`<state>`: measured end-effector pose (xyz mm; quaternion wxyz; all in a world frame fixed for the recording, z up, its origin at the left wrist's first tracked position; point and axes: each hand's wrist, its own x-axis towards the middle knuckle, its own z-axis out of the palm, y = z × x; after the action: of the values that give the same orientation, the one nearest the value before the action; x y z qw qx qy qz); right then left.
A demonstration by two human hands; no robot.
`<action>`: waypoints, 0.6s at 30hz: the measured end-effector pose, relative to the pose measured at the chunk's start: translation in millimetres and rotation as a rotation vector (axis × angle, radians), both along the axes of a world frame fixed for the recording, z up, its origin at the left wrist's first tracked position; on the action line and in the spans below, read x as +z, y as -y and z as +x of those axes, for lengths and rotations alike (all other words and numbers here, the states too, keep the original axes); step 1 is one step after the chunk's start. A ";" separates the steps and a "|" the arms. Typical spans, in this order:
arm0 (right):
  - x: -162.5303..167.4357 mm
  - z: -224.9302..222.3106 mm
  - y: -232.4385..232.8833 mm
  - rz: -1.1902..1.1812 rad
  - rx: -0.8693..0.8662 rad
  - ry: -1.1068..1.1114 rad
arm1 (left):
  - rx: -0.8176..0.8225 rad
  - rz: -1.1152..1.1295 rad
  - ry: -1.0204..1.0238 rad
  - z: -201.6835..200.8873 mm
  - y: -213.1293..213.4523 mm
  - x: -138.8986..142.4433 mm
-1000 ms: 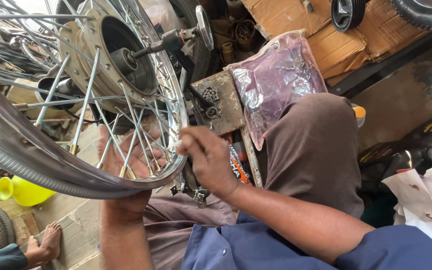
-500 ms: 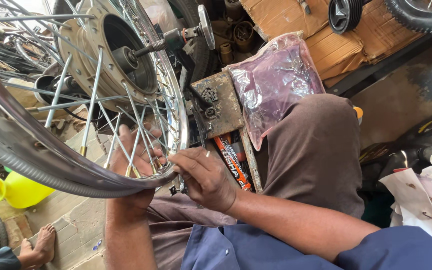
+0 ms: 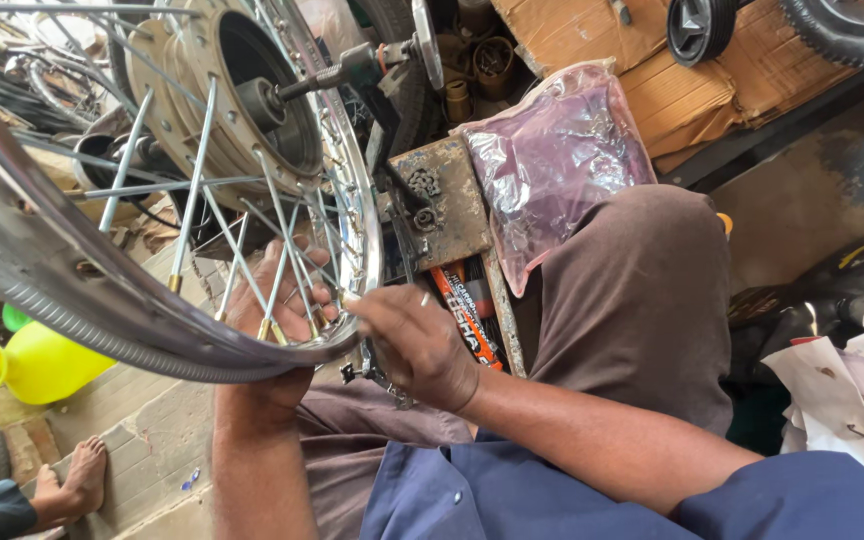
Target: The person uses a spoke wrench to adjust the tension of the spokes on a bicycle wheel mounted in a truing stand. They rotate the wheel periodically to check alignment and continue tightening or loosening individual spokes.
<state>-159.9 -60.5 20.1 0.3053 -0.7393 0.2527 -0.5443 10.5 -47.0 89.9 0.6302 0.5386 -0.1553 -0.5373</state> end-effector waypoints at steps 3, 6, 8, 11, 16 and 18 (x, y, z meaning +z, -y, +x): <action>-3.6 4.1 -0.2 -0.015 0.006 0.031 | 0.010 0.007 -0.002 -2.2 0.9 1.5; -9.7 10.0 1.1 0.539 -0.064 0.166 | -0.013 -0.048 -0.073 -3.8 1.4 0.1; -11.6 12.0 6.7 0.654 0.077 0.278 | -0.010 -0.017 -0.035 -2.3 1.9 -0.7; -9.7 15.2 28.6 0.952 0.157 0.450 | -0.022 -0.007 -0.104 4.1 -0.6 0.9; -14.5 31.9 82.4 1.404 0.393 0.452 | -0.109 -0.036 -0.289 17.8 -7.8 3.9; -19.6 34.1 81.3 1.344 0.327 0.425 | -0.084 -0.062 -0.242 17.8 -8.5 -0.7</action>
<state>-125.8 -141.8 0.5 0.8141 -0.2984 0.3539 -0.3508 28.3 -38.5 89.2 0.6374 0.4434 -0.1172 -0.6192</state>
